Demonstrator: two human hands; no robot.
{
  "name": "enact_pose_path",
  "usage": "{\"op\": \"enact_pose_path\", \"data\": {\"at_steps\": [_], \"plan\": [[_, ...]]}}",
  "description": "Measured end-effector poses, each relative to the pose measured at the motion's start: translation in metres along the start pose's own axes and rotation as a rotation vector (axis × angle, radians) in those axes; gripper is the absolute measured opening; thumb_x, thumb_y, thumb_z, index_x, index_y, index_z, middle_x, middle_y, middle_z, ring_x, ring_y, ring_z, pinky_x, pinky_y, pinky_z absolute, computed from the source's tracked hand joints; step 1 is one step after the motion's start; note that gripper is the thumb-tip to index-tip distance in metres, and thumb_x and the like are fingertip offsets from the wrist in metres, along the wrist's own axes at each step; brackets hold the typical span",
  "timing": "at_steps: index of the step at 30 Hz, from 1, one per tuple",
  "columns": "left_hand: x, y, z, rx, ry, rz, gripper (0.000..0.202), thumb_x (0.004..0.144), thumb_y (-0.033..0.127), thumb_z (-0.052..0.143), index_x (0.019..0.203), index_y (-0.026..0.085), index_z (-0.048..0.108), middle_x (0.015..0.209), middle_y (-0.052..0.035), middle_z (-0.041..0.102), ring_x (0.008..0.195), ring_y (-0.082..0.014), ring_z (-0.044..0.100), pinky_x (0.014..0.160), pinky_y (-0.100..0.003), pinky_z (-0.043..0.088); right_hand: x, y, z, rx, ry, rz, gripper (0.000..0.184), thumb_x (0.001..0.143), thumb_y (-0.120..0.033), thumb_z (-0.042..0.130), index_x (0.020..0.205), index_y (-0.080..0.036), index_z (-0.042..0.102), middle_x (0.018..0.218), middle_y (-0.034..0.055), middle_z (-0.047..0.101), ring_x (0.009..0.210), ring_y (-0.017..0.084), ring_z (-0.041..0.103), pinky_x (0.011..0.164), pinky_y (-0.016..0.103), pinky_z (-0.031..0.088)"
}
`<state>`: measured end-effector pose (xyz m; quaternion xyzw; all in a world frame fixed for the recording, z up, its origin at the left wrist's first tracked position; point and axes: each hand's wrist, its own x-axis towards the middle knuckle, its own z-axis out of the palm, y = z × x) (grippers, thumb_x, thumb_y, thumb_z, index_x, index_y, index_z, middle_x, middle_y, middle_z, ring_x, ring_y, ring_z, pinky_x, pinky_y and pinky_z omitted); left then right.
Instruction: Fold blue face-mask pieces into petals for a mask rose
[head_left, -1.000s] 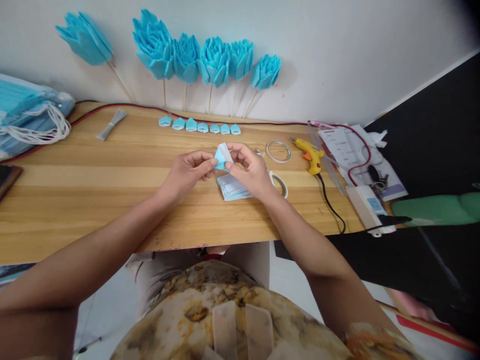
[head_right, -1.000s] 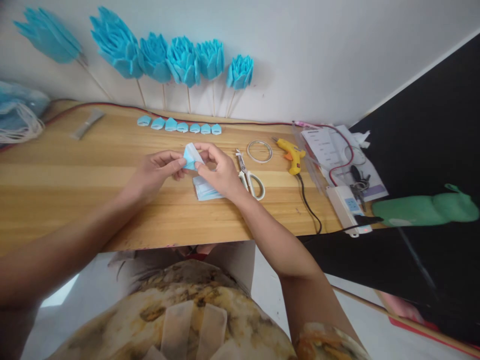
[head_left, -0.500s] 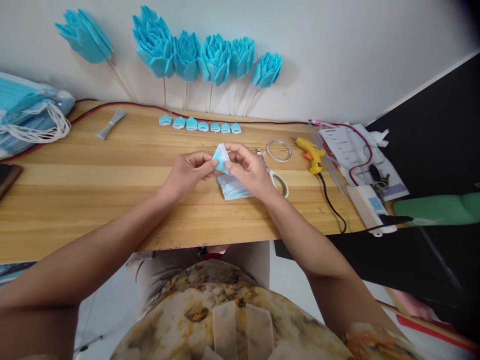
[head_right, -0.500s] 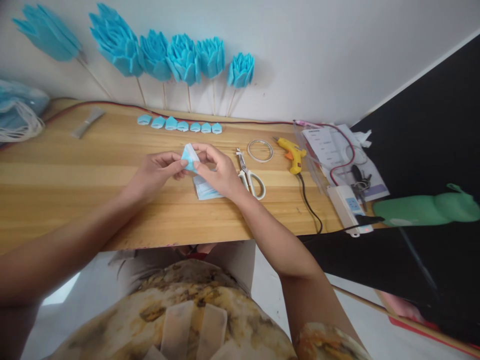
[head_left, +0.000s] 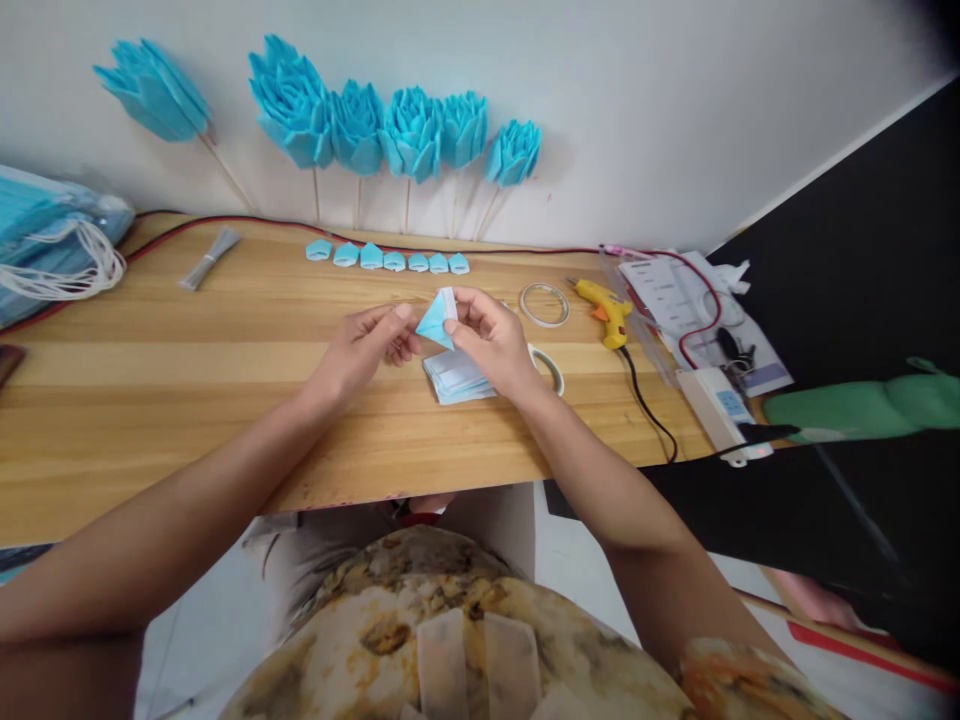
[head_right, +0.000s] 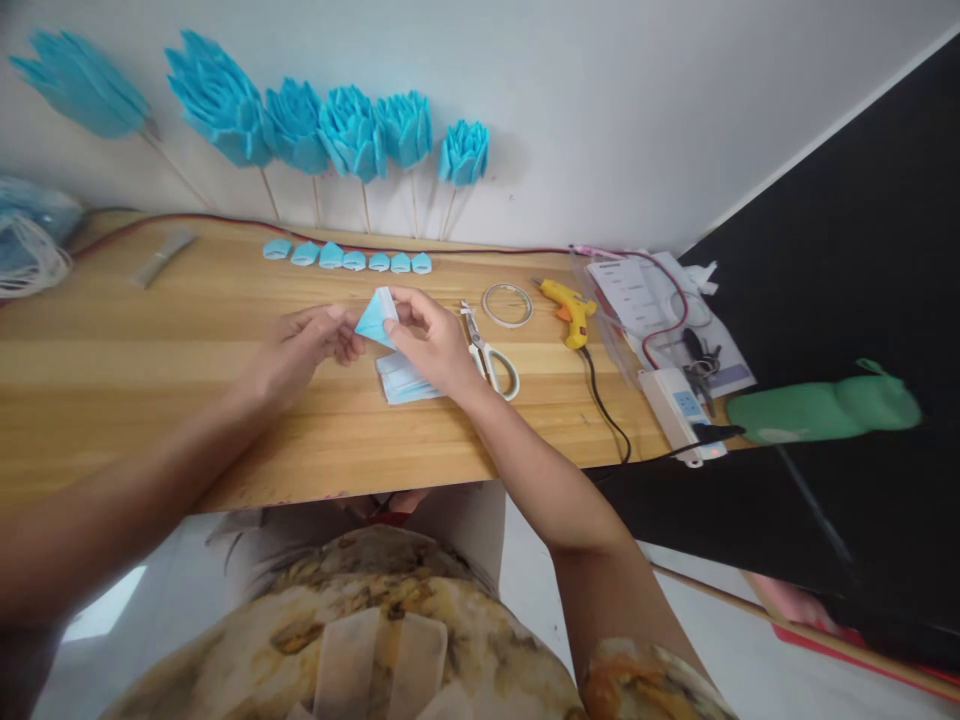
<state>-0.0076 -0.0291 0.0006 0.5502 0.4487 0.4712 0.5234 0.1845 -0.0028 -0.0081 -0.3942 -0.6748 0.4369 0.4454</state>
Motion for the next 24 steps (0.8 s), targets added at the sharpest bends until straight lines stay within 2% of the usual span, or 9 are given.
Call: {"op": "enact_pose_path", "data": {"at_steps": [4, 8, 13, 18, 21, 24], "plan": [[0.0, 0.003, 0.002, 0.046, -0.024, -0.025, 0.032, 0.077, 0.049, 0.076, 0.074, 0.019, 0.066, 0.067, -0.0013, 0.066, 0.059, -0.0115, 0.055, 0.061, -0.025, 0.047, 0.0, 0.001, 0.0, 0.023, -0.004, -0.015, 0.038, 0.083, -0.033, 0.064, 0.12, -0.022, 0.063, 0.105, 0.0034, 0.075, 0.098, 0.018, 0.07, 0.092, 0.036, 0.055], [0.001, 0.003, 0.002, 0.033, 0.006, -0.02, 0.026, 0.076, 0.042, 0.076, 0.072, 0.019, 0.065, 0.065, -0.0006, 0.065, 0.058, -0.0111, 0.054, 0.06, -0.025, 0.046, -0.001, -0.003, 0.0, 0.013, -0.033, -0.007, 0.039, 0.083, -0.032, 0.064, 0.122, -0.022, 0.063, 0.1, 0.002, 0.075, 0.093, 0.017, 0.07, 0.088, 0.034, 0.056], [-0.001, 0.004, 0.004, -0.021, 0.022, -0.005, 0.03, 0.081, 0.047, 0.07, 0.074, 0.018, 0.065, 0.068, -0.0024, 0.066, 0.061, -0.0125, 0.056, 0.06, -0.026, 0.046, -0.002, -0.009, 0.001, -0.04, -0.054, -0.034, 0.04, 0.084, -0.033, 0.064, 0.123, -0.024, 0.063, 0.099, 0.0013, 0.073, 0.089, 0.016, 0.068, 0.082, 0.031, 0.056], [0.001, 0.004, 0.006, 0.056, 0.0, -0.006, 0.031, 0.074, 0.048, 0.078, 0.075, 0.018, 0.068, 0.067, -0.0005, 0.065, 0.06, -0.0119, 0.055, 0.058, -0.025, 0.043, -0.003, -0.005, 0.003, -0.057, -0.081, -0.047, 0.041, 0.086, -0.034, 0.064, 0.126, -0.025, 0.06, 0.094, -0.0005, 0.073, 0.084, 0.015, 0.068, 0.08, 0.031, 0.056], [0.002, 0.003, 0.004, 0.018, 0.015, -0.04, 0.031, 0.074, 0.047, 0.078, 0.07, 0.019, 0.066, 0.063, 0.0001, 0.064, 0.057, -0.0111, 0.054, 0.057, -0.025, 0.043, -0.003, -0.006, 0.0, -0.117, -0.051, -0.074, 0.038, 0.091, -0.037, 0.06, 0.128, -0.027, 0.06, 0.09, -0.0009, 0.071, 0.082, 0.016, 0.067, 0.084, 0.034, 0.057], [0.004, 0.002, 0.002, -0.117, 0.026, -0.092, 0.03, 0.074, 0.042, 0.079, 0.065, 0.018, 0.062, 0.06, 0.0009, 0.062, 0.053, -0.0094, 0.053, 0.056, -0.024, 0.043, -0.003, -0.01, -0.006, -0.221, 0.031, -0.186, 0.037, 0.094, -0.034, 0.056, 0.13, -0.03, 0.059, 0.107, 0.0025, 0.071, 0.101, 0.02, 0.066, 0.098, 0.041, 0.054]]}}
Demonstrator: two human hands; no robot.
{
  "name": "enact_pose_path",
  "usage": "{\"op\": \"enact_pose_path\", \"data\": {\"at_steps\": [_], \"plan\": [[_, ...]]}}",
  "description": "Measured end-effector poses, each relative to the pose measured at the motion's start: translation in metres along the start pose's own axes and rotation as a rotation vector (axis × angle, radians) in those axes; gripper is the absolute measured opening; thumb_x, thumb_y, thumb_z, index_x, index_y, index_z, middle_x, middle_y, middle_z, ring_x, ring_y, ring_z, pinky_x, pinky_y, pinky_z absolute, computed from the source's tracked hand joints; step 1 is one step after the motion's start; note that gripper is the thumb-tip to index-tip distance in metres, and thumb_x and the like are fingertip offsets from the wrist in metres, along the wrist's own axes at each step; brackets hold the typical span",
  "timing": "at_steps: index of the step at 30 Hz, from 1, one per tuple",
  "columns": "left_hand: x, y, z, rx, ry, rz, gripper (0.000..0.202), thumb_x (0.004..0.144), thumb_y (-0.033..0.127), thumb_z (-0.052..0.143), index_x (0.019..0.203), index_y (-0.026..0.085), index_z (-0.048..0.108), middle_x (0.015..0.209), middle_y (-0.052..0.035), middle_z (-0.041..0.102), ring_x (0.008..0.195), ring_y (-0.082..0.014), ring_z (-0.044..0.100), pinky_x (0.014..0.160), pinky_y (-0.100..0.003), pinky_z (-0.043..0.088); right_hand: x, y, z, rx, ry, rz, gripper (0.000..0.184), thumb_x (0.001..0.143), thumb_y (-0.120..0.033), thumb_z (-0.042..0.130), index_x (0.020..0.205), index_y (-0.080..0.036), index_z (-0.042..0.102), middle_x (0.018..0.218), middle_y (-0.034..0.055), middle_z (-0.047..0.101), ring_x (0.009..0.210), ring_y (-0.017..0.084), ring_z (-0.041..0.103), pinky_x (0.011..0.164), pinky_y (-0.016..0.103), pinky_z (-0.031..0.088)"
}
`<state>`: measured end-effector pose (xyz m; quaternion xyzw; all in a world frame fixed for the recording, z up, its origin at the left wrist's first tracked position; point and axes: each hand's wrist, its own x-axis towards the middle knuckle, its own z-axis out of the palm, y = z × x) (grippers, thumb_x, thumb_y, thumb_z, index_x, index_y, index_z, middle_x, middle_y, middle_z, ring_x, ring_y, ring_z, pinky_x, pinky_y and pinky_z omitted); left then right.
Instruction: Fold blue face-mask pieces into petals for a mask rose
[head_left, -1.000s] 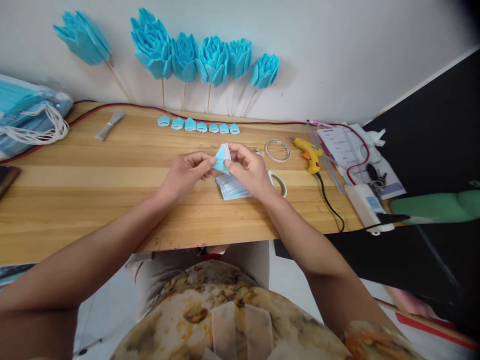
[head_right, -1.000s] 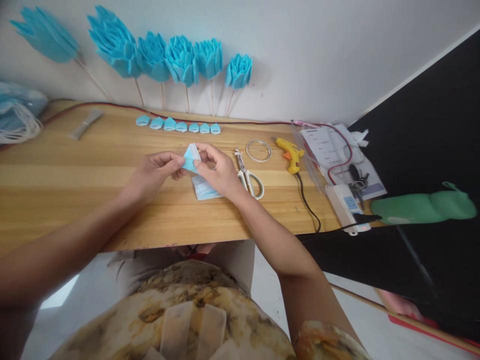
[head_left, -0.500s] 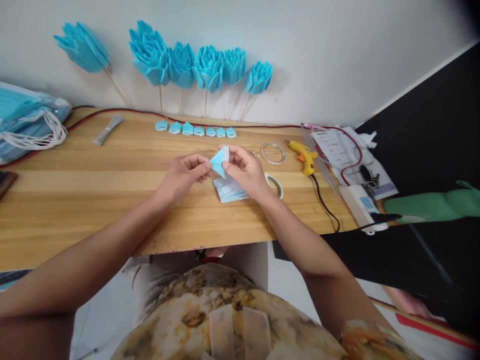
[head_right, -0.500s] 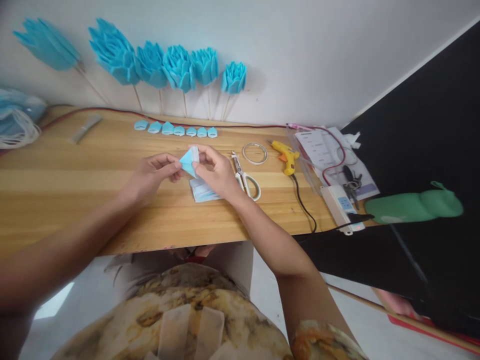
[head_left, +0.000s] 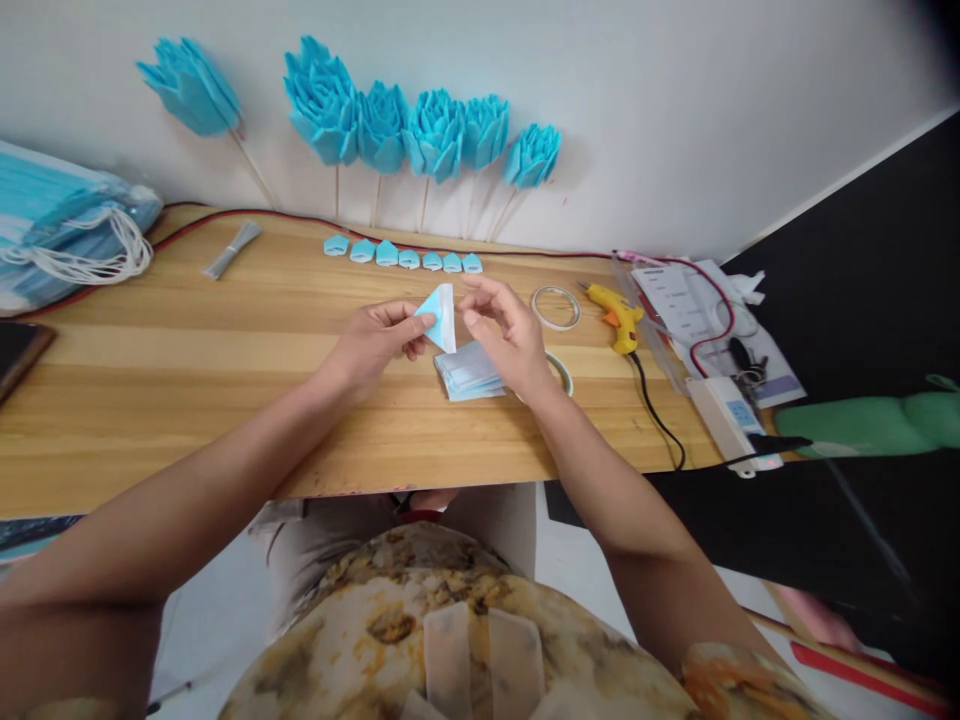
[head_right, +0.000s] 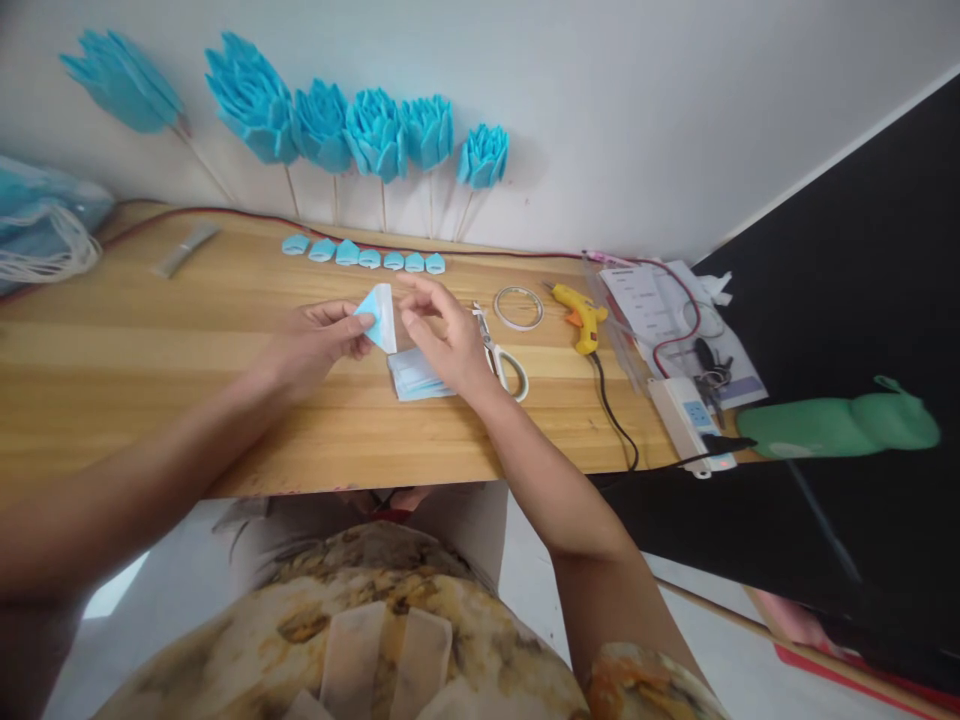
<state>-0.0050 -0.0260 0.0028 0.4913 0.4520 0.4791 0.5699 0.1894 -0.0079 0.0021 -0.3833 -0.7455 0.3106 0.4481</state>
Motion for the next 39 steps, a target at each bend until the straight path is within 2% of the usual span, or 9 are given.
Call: {"op": "enact_pose_path", "data": {"at_steps": [4, 8, 11, 15, 22, 25, 29, 34, 39], "plan": [[0.001, 0.0, -0.002, -0.146, 0.002, -0.049, 0.027, 0.073, 0.035, 0.08, 0.065, 0.018, 0.062, 0.06, 0.0008, 0.06, 0.054, -0.0087, 0.053, 0.054, -0.023, 0.042, 0.001, -0.001, -0.004, -0.174, -0.01, -0.168, 0.045, 0.09, -0.024, 0.057, 0.134, -0.034, 0.057, 0.137, 0.0039, 0.062, 0.128, 0.028, 0.054, 0.111, 0.052, 0.044], [0.001, 0.001, -0.001, -0.163, -0.003, -0.059, 0.025, 0.075, 0.034, 0.08, 0.067, 0.018, 0.063, 0.06, 0.0012, 0.059, 0.053, -0.0088, 0.052, 0.054, -0.024, 0.042, 0.003, 0.001, 0.0, -0.273, -0.096, -0.256, 0.045, 0.088, -0.019, 0.057, 0.13, -0.035, 0.06, 0.141, 0.0027, 0.058, 0.136, 0.029, 0.047, 0.118, 0.058, 0.034], [0.0, -0.001, -0.001, -0.156, -0.004, -0.04, 0.026, 0.075, 0.034, 0.08, 0.067, 0.018, 0.062, 0.061, 0.0019, 0.059, 0.053, -0.009, 0.053, 0.056, -0.025, 0.043, 0.003, 0.001, 0.002, -0.284, -0.127, -0.266, 0.029, 0.089, -0.02, 0.06, 0.113, -0.035, 0.069, 0.14, 0.0006, 0.058, 0.136, 0.029, 0.047, 0.116, 0.057, 0.036], [0.0, -0.003, -0.001, -0.069, -0.003, -0.006, 0.027, 0.076, 0.037, 0.079, 0.067, 0.018, 0.062, 0.061, 0.0023, 0.06, 0.053, -0.0092, 0.053, 0.057, -0.025, 0.043, 0.002, 0.0, 0.003, -0.251, -0.104, -0.244, 0.01, 0.092, -0.03, 0.064, 0.09, -0.033, 0.073, 0.136, -0.0003, 0.06, 0.131, 0.028, 0.049, 0.107, 0.052, 0.045], [-0.002, -0.001, 0.001, 0.057, 0.02, 0.065, 0.028, 0.077, 0.042, 0.078, 0.068, 0.019, 0.065, 0.061, 0.0018, 0.062, 0.055, -0.0094, 0.052, 0.058, -0.024, 0.045, 0.0, -0.001, 0.004, -0.169, -0.018, -0.151, 0.009, 0.091, -0.034, 0.066, 0.088, -0.028, 0.072, 0.13, 0.004, 0.064, 0.125, 0.025, 0.057, 0.112, 0.052, 0.04], [-0.002, 0.0, 0.002, 0.055, 0.023, 0.069, 0.025, 0.077, 0.039, 0.078, 0.068, 0.019, 0.066, 0.062, 0.0016, 0.064, 0.055, -0.0093, 0.053, 0.058, -0.024, 0.045, 0.0, -0.001, 0.005, -0.117, -0.004, -0.086, 0.009, 0.088, -0.034, 0.068, 0.084, -0.026, 0.069, 0.123, 0.0045, 0.068, 0.119, 0.023, 0.061, 0.109, 0.048, 0.044], [-0.002, -0.001, 0.002, 0.066, 0.028, 0.068, 0.026, 0.076, 0.04, 0.078, 0.068, 0.019, 0.066, 0.062, 0.0013, 0.063, 0.055, -0.0097, 0.052, 0.057, -0.025, 0.044, 0.001, -0.002, 0.007, 0.017, -0.029, 0.029, 0.013, 0.086, -0.036, 0.069, 0.082, -0.024, 0.065, 0.105, 0.0032, 0.073, 0.101, 0.019, 0.067, 0.098, 0.039, 0.051], [-0.003, -0.001, 0.002, 0.059, 0.011, 0.071, 0.028, 0.075, 0.041, 0.079, 0.067, 0.018, 0.065, 0.061, 0.0012, 0.062, 0.055, -0.0094, 0.052, 0.057, -0.024, 0.043, 0.001, 0.003, 0.01, 0.145, -0.04, 0.136, 0.018, 0.083, -0.037, 0.071, 0.088, -0.022, 0.062, 0.09, 0.0001, 0.072, 0.087, 0.015, 0.067, 0.087, 0.033, 0.054], [-0.002, -0.001, 0.002, -0.006, 0.028, 0.053, 0.027, 0.075, 0.037, 0.08, 0.065, 0.017, 0.065, 0.06, 0.0012, 0.062, 0.055, -0.0085, 0.052, 0.057, -0.023, 0.042, 0.001, 0.008, 0.01, 0.215, -0.078, 0.123, 0.045, 0.084, -0.038, 0.069, 0.125, -0.026, 0.056, 0.101, 0.002, 0.073, 0.096, 0.018, 0.07, 0.094, 0.038, 0.054]]}}
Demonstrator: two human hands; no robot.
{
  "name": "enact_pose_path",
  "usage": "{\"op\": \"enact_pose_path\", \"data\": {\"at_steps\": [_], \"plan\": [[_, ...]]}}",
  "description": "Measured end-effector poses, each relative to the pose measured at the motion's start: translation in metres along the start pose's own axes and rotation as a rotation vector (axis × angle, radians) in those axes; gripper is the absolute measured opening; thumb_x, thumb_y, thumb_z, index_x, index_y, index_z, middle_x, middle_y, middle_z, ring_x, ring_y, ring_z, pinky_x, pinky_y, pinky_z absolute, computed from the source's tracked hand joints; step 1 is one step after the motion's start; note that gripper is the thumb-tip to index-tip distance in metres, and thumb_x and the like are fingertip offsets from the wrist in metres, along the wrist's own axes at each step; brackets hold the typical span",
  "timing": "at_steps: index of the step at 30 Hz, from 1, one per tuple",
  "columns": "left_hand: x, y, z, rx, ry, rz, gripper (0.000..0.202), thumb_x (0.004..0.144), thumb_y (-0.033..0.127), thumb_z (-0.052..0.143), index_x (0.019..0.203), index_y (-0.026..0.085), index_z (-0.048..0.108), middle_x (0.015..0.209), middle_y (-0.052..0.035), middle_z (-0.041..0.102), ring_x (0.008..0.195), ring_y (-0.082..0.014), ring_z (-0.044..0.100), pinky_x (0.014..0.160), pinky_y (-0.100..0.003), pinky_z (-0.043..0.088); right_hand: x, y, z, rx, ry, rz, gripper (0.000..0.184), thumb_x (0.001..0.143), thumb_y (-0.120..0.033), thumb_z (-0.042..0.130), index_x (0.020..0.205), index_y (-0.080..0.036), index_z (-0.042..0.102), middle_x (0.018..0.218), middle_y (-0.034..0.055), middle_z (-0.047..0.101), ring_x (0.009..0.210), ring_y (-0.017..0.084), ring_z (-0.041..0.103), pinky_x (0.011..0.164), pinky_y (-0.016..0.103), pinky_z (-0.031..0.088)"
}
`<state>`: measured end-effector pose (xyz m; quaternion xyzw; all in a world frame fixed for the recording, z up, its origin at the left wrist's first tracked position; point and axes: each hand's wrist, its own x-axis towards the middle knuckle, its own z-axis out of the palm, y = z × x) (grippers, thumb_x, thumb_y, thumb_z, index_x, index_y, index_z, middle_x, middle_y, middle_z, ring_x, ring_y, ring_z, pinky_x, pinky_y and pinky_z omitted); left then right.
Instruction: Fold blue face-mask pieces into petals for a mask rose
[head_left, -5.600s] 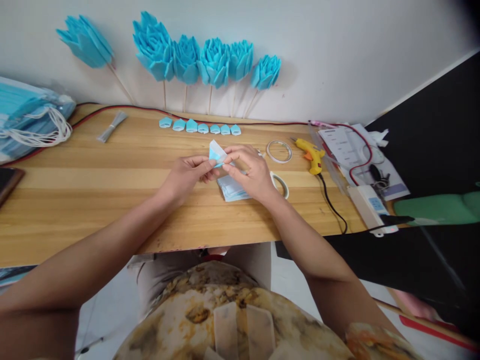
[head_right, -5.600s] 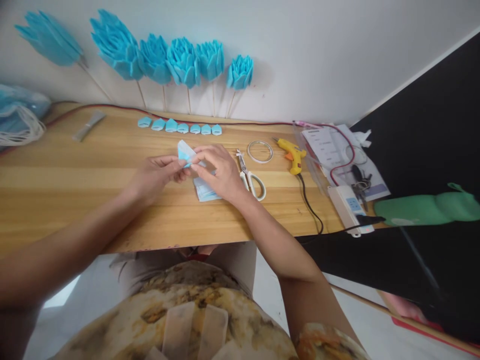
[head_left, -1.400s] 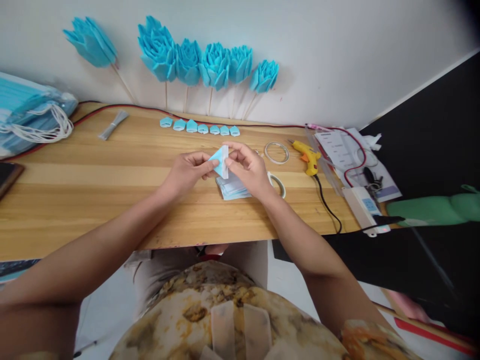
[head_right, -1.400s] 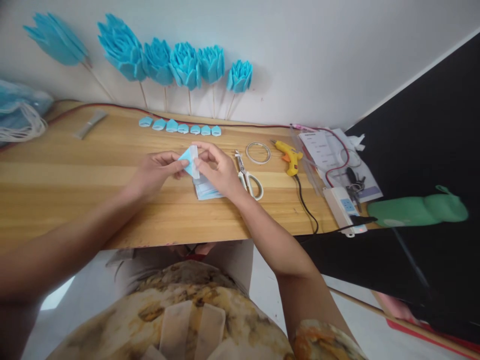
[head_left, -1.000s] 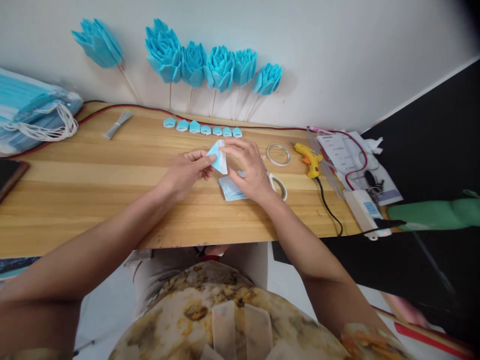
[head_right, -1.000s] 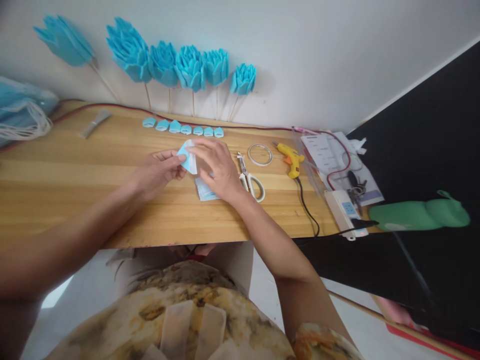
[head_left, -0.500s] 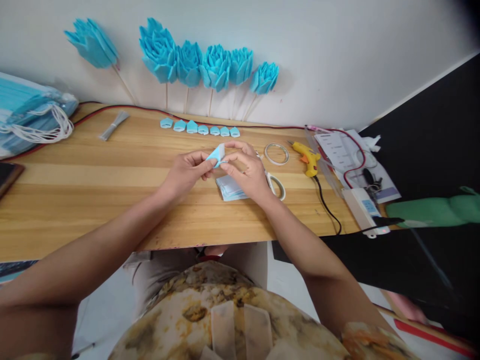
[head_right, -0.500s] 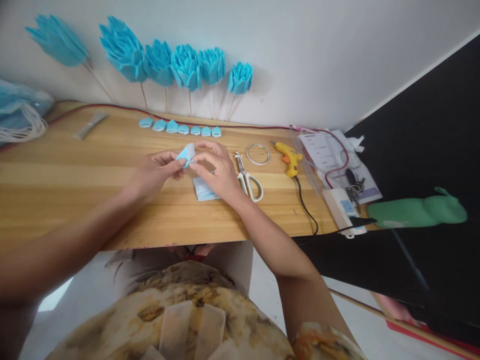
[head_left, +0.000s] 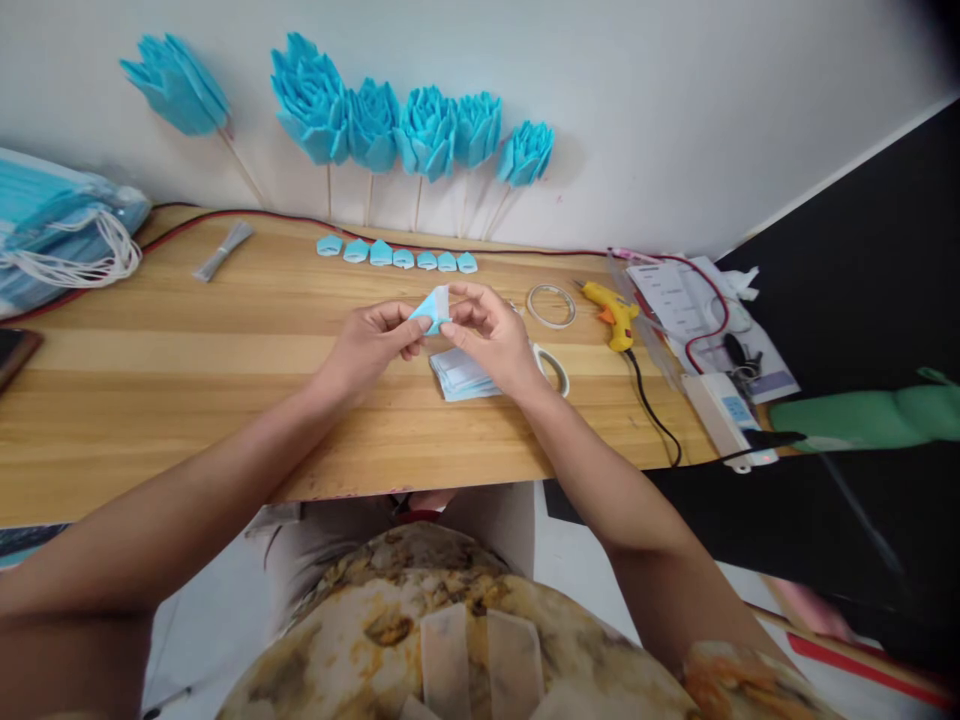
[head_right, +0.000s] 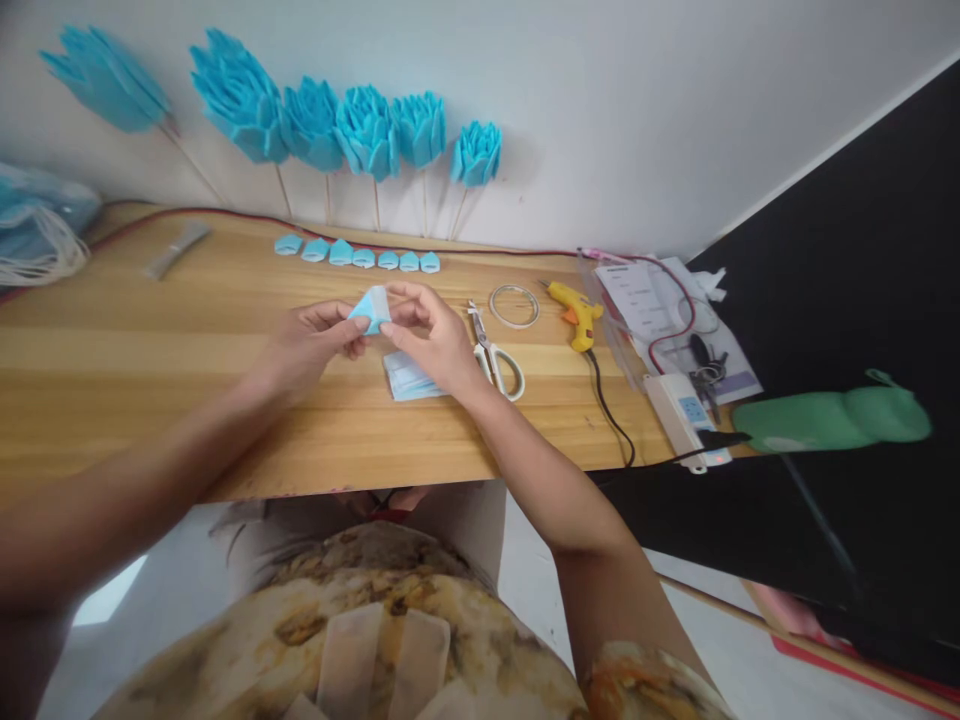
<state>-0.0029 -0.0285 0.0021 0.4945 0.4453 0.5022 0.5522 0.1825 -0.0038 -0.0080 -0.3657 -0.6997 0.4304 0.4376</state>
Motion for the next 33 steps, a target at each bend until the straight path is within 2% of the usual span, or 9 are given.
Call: {"op": "enact_pose_path", "data": {"at_steps": [2, 5, 9, 13, 16, 18, 23, 28, 33], "plan": [[0.001, 0.0, -0.001, -0.091, -0.004, -0.031, 0.027, 0.074, 0.035, 0.081, 0.065, 0.017, 0.065, 0.061, 0.0011, 0.062, 0.055, -0.0083, 0.052, 0.057, -0.023, 0.042, 0.0, -0.003, -0.003, -0.078, -0.023, -0.07, 0.053, 0.086, -0.039, 0.068, 0.135, -0.028, 0.051, 0.119, 0.0054, 0.071, 0.112, 0.022, 0.066, 0.101, 0.042, 0.052], [0.003, 0.0, -0.004, -0.249, -0.046, -0.13, 0.029, 0.074, 0.035, 0.084, 0.065, 0.016, 0.062, 0.062, 0.0008, 0.062, 0.056, -0.0085, 0.054, 0.057, -0.023, 0.042, -0.001, -0.01, -0.009, -0.279, -0.059, -0.229, 0.058, 0.085, -0.039, 0.069, 0.139, -0.03, 0.05, 0.145, 0.0075, 0.058, 0.136, 0.028, 0.051, 0.112, 0.05, 0.044], [0.003, 0.0, -0.007, -0.359, -0.117, -0.227, 0.028, 0.072, 0.033, 0.086, 0.069, 0.016, 0.064, 0.062, 0.0016, 0.061, 0.056, -0.0085, 0.055, 0.056, -0.023, 0.042, 0.001, -0.013, -0.014, -0.498, -0.098, -0.414, 0.047, 0.088, -0.031, 0.066, 0.134, -0.032, 0.056, 0.15, 0.006, 0.051, 0.143, 0.031, 0.042, 0.119, 0.059, 0.032], [0.003, -0.001, -0.006, -0.37, -0.147, -0.248, 0.028, 0.071, 0.033, 0.087, 0.069, 0.016, 0.065, 0.063, 0.0016, 0.061, 0.057, -0.0081, 0.054, 0.055, -0.022, 0.042, 0.003, -0.006, -0.013, -0.558, -0.096, -0.48, 0.025, 0.092, -0.024, 0.061, 0.114, -0.034, 0.068, 0.147, 0.001, 0.052, 0.142, 0.029, 0.042, 0.119, 0.06, 0.032], [0.003, -0.003, -0.006, -0.341, -0.155, -0.23, 0.028, 0.071, 0.034, 0.087, 0.068, 0.016, 0.066, 0.063, 0.0013, 0.061, 0.057, -0.0078, 0.054, 0.055, -0.022, 0.041, 0.004, -0.003, -0.01, -0.554, -0.101, -0.48, 0.014, 0.093, -0.024, 0.062, 0.095, -0.032, 0.073, 0.139, -0.0001, 0.057, 0.137, 0.028, 0.046, 0.117, 0.057, 0.035], [0.003, -0.004, -0.005, -0.322, -0.154, -0.213, 0.029, 0.071, 0.034, 0.088, 0.067, 0.016, 0.066, 0.062, 0.0012, 0.061, 0.057, -0.0079, 0.053, 0.055, -0.022, 0.041, 0.004, -0.003, -0.009, -0.537, -0.09, -0.47, 0.012, 0.093, -0.026, 0.063, 0.089, -0.031, 0.074, 0.133, 0.0005, 0.06, 0.133, 0.027, 0.048, 0.115, 0.056, 0.036], [0.003, -0.003, -0.003, -0.294, -0.132, -0.181, 0.032, 0.068, 0.037, 0.089, 0.065, 0.016, 0.065, 0.061, 0.0014, 0.06, 0.057, -0.0084, 0.052, 0.056, -0.022, 0.041, 0.002, -0.007, -0.009, -0.464, -0.079, -0.432, 0.011, 0.093, -0.031, 0.066, 0.087, -0.029, 0.075, 0.131, 0.0019, 0.062, 0.13, 0.025, 0.051, 0.113, 0.053, 0.04], [0.002, -0.003, -0.002, -0.2, -0.074, -0.084, 0.031, 0.069, 0.037, 0.086, 0.064, 0.016, 0.065, 0.059, 0.0022, 0.058, 0.054, -0.0077, 0.05, 0.056, -0.023, 0.04, -0.001, -0.009, -0.007, -0.38, -0.064, -0.329, 0.013, 0.094, -0.035, 0.064, 0.089, -0.027, 0.073, 0.133, 0.004, 0.061, 0.129, 0.023, 0.054, 0.111, 0.05, 0.042], [0.001, -0.003, -0.001, -0.07, -0.038, 0.002, 0.029, 0.073, 0.038, 0.082, 0.064, 0.017, 0.064, 0.06, 0.0022, 0.058, 0.054, -0.008, 0.049, 0.056, -0.024, 0.039, -0.001, -0.009, -0.003, -0.325, -0.005, -0.192, 0.012, 0.09, -0.036, 0.069, 0.086, -0.025, 0.071, 0.128, 0.0042, 0.065, 0.123, 0.023, 0.059, 0.111, 0.048, 0.042]]}}
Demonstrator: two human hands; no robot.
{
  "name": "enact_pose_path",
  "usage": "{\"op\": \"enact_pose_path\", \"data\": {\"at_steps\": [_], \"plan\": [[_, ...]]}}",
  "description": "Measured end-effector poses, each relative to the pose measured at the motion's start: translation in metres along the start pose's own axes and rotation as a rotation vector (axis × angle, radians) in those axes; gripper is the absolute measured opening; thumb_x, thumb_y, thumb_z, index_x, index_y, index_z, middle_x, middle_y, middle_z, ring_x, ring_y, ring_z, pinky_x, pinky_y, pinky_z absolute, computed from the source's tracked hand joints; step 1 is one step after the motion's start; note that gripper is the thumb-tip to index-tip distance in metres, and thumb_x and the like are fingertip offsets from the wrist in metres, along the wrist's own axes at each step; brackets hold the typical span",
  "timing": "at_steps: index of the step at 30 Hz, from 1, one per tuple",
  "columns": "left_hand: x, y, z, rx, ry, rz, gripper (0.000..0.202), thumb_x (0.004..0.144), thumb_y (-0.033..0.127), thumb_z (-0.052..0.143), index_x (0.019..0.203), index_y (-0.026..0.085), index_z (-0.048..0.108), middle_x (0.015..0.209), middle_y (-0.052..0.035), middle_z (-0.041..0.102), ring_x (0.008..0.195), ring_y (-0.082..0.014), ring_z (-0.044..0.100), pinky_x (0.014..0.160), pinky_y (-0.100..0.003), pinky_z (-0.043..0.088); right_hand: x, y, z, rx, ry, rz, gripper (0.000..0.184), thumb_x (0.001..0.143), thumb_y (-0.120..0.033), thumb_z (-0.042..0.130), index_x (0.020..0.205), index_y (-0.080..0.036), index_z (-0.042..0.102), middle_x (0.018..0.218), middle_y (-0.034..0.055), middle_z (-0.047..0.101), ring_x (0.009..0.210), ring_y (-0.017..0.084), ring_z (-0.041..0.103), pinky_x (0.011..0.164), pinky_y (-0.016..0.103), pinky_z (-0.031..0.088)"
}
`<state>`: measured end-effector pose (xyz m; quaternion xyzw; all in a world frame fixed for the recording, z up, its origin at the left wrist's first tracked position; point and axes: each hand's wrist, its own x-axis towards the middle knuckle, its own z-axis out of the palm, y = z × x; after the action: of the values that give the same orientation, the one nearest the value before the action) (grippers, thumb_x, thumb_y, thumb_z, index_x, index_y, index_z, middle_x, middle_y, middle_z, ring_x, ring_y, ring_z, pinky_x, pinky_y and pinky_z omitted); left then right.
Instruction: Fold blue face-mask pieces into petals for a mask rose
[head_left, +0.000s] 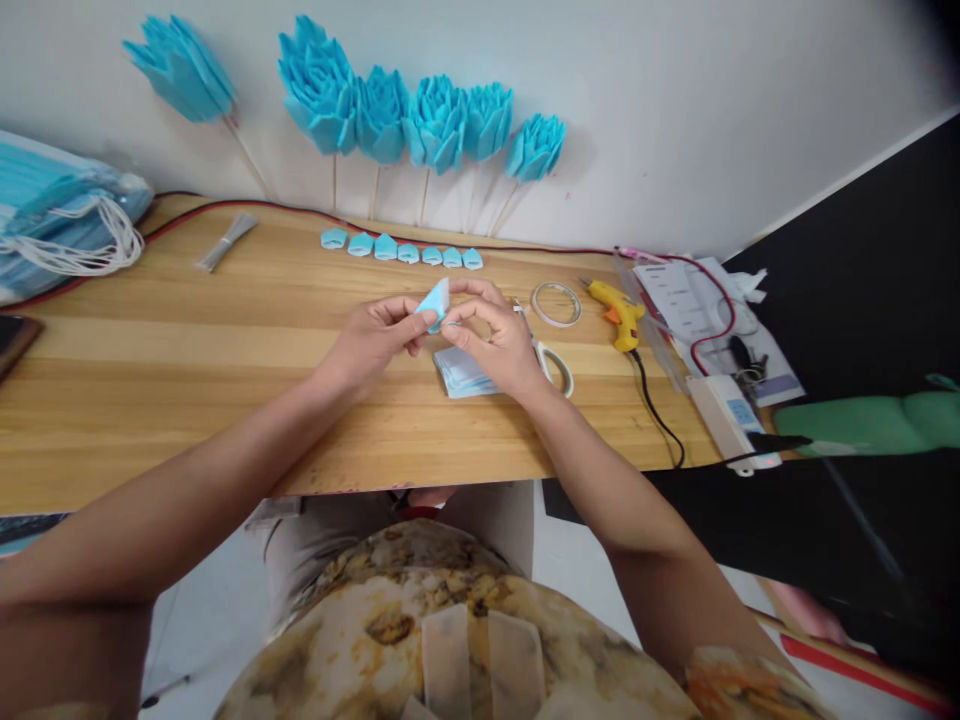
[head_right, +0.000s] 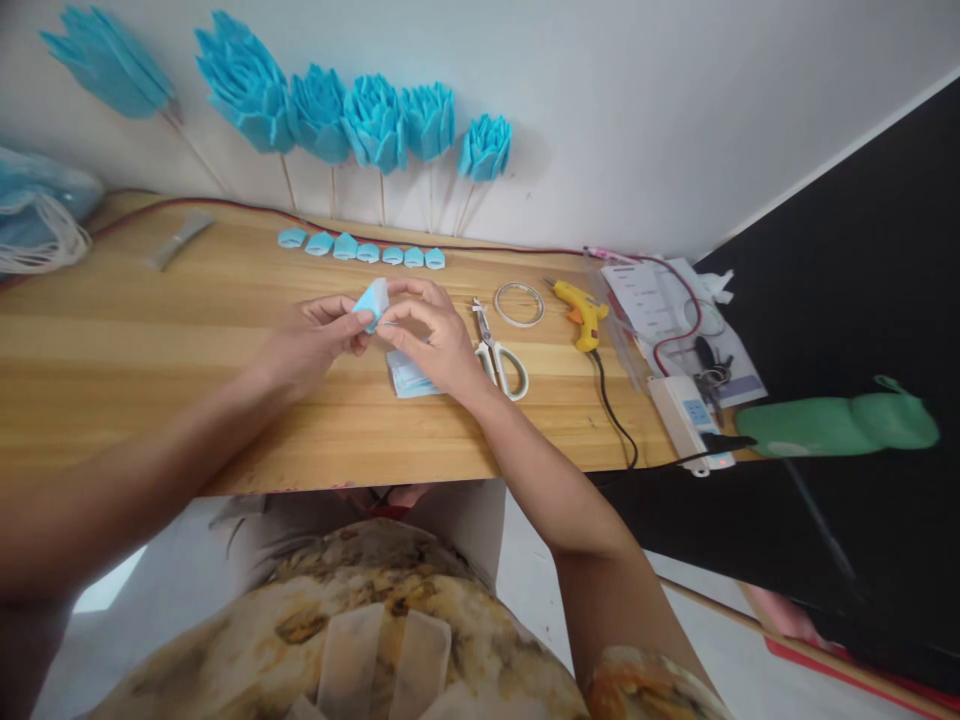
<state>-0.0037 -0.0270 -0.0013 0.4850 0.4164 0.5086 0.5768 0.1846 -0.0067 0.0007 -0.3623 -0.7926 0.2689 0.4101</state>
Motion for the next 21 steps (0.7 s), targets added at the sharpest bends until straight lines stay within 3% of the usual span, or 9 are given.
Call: {"op": "enact_pose_path", "data": {"at_steps": [9, 11, 14, 16, 21], "plan": [[-0.0011, 0.0012, 0.0016, 0.09, -0.005, 0.022, 0.031, 0.073, 0.042, 0.081, 0.064, 0.018, 0.064, 0.061, 0.0022, 0.057, 0.056, -0.009, 0.048, 0.057, -0.025, 0.04, 0.0003, -0.004, 0.003, 0.118, 0.015, 0.111, 0.018, 0.086, -0.039, 0.069, 0.083, -0.023, 0.062, 0.099, 0.0017, 0.072, 0.096, 0.017, 0.067, 0.096, 0.036, 0.051], [-0.0018, 0.0025, 0.0022, 0.087, -0.011, 0.021, 0.03, 0.073, 0.041, 0.081, 0.064, 0.019, 0.064, 0.061, 0.0023, 0.057, 0.056, -0.0091, 0.048, 0.058, -0.025, 0.04, 0.0001, -0.0013, 0.0045, 0.146, 0.03, 0.128, 0.022, 0.085, -0.041, 0.071, 0.094, -0.023, 0.062, 0.094, 0.0008, 0.071, 0.091, 0.016, 0.066, 0.091, 0.034, 0.052], [-0.0025, 0.0035, 0.0022, 0.093, -0.016, 0.021, 0.028, 0.075, 0.039, 0.081, 0.064, 0.019, 0.064, 0.061, 0.0024, 0.057, 0.056, -0.0095, 0.048, 0.058, -0.025, 0.04, -0.0002, 0.0023, 0.0053, 0.171, 0.02, 0.144, 0.044, 0.084, -0.042, 0.071, 0.123, -0.026, 0.058, 0.089, -0.001, 0.069, 0.085, 0.016, 0.065, 0.087, 0.033, 0.053], [-0.0026, 0.0034, 0.002, 0.107, -0.013, 0.026, 0.029, 0.075, 0.038, 0.08, 0.063, 0.019, 0.062, 0.061, 0.0026, 0.057, 0.057, -0.0096, 0.048, 0.058, -0.025, 0.04, -0.0001, 0.0025, 0.0043, 0.169, -0.007, 0.166, 0.052, 0.085, -0.042, 0.071, 0.132, -0.026, 0.056, 0.086, -0.0016, 0.068, 0.082, 0.016, 0.064, 0.086, 0.034, 0.053], [-0.0026, 0.0033, 0.0016, 0.149, 0.021, 0.048, 0.031, 0.075, 0.038, 0.08, 0.06, 0.019, 0.06, 0.058, 0.0028, 0.055, 0.056, -0.0097, 0.047, 0.058, -0.025, 0.038, 0.0007, -0.004, 0.0005, 0.215, -0.016, 0.214, 0.031, 0.082, -0.04, 0.073, 0.107, -0.021, 0.07, 0.085, -0.001, 0.07, 0.081, 0.014, 0.063, 0.081, 0.029, 0.051]]}}
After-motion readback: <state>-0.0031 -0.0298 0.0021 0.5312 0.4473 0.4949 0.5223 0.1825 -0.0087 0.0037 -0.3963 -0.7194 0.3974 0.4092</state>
